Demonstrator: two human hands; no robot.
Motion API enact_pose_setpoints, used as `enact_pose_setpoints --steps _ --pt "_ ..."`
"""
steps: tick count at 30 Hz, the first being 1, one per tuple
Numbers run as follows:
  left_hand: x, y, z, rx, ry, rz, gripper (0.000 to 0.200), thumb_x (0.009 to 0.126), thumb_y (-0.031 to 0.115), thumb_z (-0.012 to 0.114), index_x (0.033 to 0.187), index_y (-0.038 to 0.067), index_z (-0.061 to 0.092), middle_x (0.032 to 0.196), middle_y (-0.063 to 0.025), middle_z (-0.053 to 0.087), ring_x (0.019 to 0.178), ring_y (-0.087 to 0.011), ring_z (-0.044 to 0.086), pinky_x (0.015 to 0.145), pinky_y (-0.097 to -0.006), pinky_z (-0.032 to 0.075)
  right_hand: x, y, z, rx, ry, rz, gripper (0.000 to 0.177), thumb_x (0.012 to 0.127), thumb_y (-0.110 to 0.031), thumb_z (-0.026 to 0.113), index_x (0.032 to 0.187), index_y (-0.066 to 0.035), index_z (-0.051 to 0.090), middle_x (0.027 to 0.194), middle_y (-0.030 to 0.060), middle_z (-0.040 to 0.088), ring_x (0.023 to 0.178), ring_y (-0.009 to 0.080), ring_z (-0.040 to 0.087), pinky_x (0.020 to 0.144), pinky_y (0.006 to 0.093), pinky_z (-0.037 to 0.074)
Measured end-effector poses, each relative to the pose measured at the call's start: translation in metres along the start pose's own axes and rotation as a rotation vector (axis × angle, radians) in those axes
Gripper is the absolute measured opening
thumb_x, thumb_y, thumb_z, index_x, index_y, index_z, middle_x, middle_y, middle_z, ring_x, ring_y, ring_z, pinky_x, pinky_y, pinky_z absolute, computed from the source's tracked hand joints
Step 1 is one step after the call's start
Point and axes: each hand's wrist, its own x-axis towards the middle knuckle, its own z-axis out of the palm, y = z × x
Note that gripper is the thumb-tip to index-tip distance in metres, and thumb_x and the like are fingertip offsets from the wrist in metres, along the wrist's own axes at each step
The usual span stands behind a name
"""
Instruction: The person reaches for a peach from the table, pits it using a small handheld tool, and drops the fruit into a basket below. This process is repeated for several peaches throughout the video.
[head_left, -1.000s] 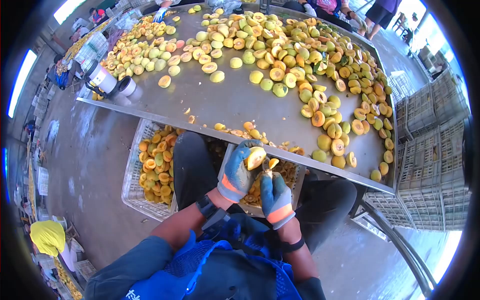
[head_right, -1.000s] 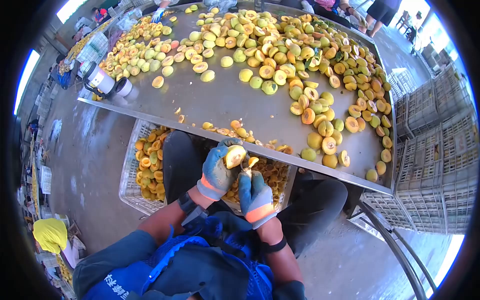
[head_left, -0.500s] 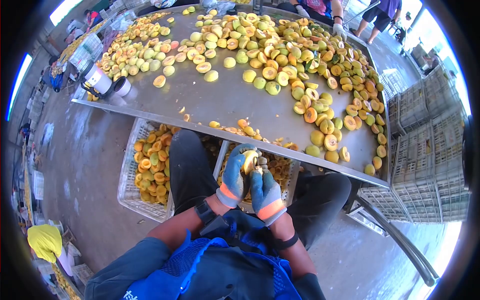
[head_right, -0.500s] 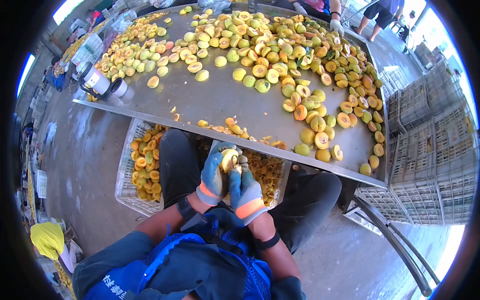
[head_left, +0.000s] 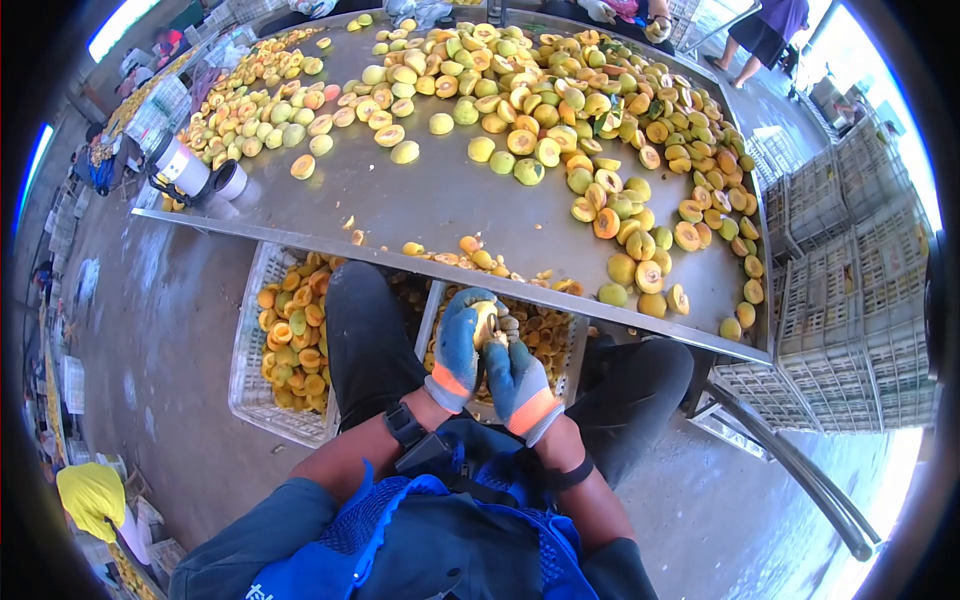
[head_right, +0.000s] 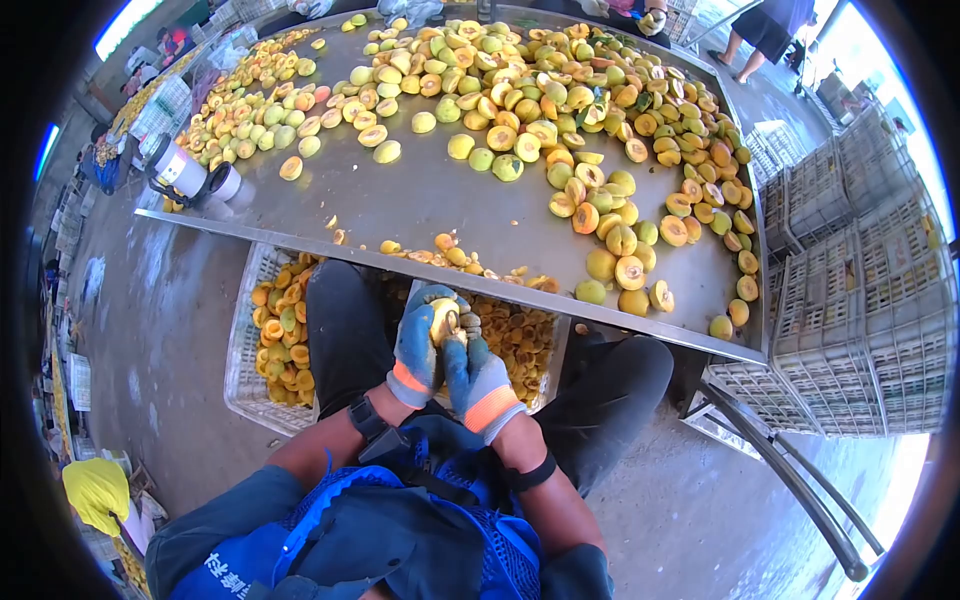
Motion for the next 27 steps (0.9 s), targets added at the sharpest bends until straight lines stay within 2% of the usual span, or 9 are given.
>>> enact_pose_setpoints --steps 1,4,7,10,19,20,23,26,27 --pt "-0.001 -0.001 0.0 -0.043 0.012 -0.002 0.031 0.099 0.029 0.045 0.118 0.008 0.057 0.104 -0.0114 0.065 0.094 -0.0235 0.066 0.089 -0.0379 0.056 -0.002 0.0 0.006 0.069 0.049 -0.034 0.044 0.107 -0.029 0.047 0.132 0.005 0.053 0.103 0.0276 0.071 0.099 0.0449 0.069 0.082 0.0446 0.055" --pt "-0.005 0.0 0.004 -0.159 0.045 -0.022 0.029 0.099 0.028 0.044 0.116 0.009 0.057 0.104 -0.0105 0.066 0.091 -0.0224 0.066 0.086 -0.0373 0.056 -0.004 0.005 0.019 -0.093 0.201 -0.29 0.045 0.107 -0.028 0.046 0.138 0.005 0.048 0.115 0.0281 0.068 0.105 0.0451 0.067 0.086 0.0444 0.055" --pt "-0.012 0.004 0.008 -0.07 0.064 0.006 0.028 0.099 0.029 0.045 0.115 0.01 0.057 0.104 -0.0104 0.065 0.091 -0.0224 0.066 0.085 -0.0374 0.056 -0.008 -0.002 0.015 -0.011 0.098 -0.13 0.044 0.108 -0.026 0.045 0.139 0.005 0.047 0.125 0.0311 0.062 0.109 0.0459 0.065 0.088 0.0449 0.054" --pt "-0.014 0.001 0.008 -0.185 0.06 -0.004 0.028 0.098 0.029 0.045 0.116 0.01 0.056 0.104 -0.0104 0.065 0.092 -0.0232 0.066 0.086 -0.0383 0.056 -0.008 -0.005 0.013 -0.059 0.076 -0.082 0.043 0.107 -0.026 0.045 0.135 0.006 0.049 0.123 0.0323 0.062 0.108 0.0459 0.066 0.087 0.0451 0.054" --pt "-0.01 -0.008 -0.006 -0.087 -0.002 0.04 0.032 0.098 0.033 0.046 0.119 0.01 0.055 0.105 -0.011 0.064 0.094 -0.0247 0.066 0.085 -0.0407 0.056 -0.007 -0.009 0.006 -0.121 -0.039 0.06 0.043 0.107 -0.032 0.047 0.127 0.005 0.056 0.101 0.0322 0.068 0.099 0.0467 0.068 0.08 0.0465 0.055" --pt "-0.01 -0.008 -0.01 -0.097 -0.033 0.035 0.035 0.1 0.035 0.045 0.121 0.009 0.055 0.108 -0.0113 0.064 0.097 -0.0254 0.066 0.091 -0.0388 0.055 -0.008 -0.006 0.007 -0.132 -0.039 0.003 0.043 0.107 -0.032 0.047 0.126 0.005 0.056 0.096 0.0322 0.068 0.096 0.0473 0.069 0.079 0.0468 0.055" --pt "-0.006 -0.008 -0.012 -0.033 -0.002 0.03 0.036 0.098 0.035 0.046 0.115 0.006 0.058 0.103 -0.0129 0.065 0.091 -0.0259 0.067 0.085 -0.0403 0.057 -0.009 0.001 0.006 -0.147 -0.032 -0.114 0.044 0.107 -0.032 0.047 0.127 0.007 0.056 0.096 0.0282 0.071 0.093 0.0429 0.071 0.08 0.0463 0.055" --pt "-0.002 -0.005 -0.022 0.039 -0.054 0.001 0.036 0.097 0.035 0.046 0.113 0.005 0.059 0.103 -0.0136 0.066 0.088 -0.0264 0.068 0.083 -0.0408 0.058 -0.008 0.011 0.011 0.056 0.014 -0.152 0.043 0.108 -0.036 0.046 0.118 0.004 0.059 0.08 0.014 0.069 0.069 0.0273 0.068 0.063 0.0379 0.055" --pt "0.0 -0.003 -0.024 0.004 -0.096 -0.024 0.036 0.097 0.035 0.046 0.113 0.005 0.059 0.104 -0.0137 0.066 0.088 -0.0266 0.068 0.083 -0.0411 0.058 -0.009 0.011 0.008 0.277 -0.092 0.007 0.041 0.108 -0.036 0.046 0.117 0.001 0.06 0.078 0.0109 0.066 0.066 0.0233 0.065 0.06 0.0348 0.051"
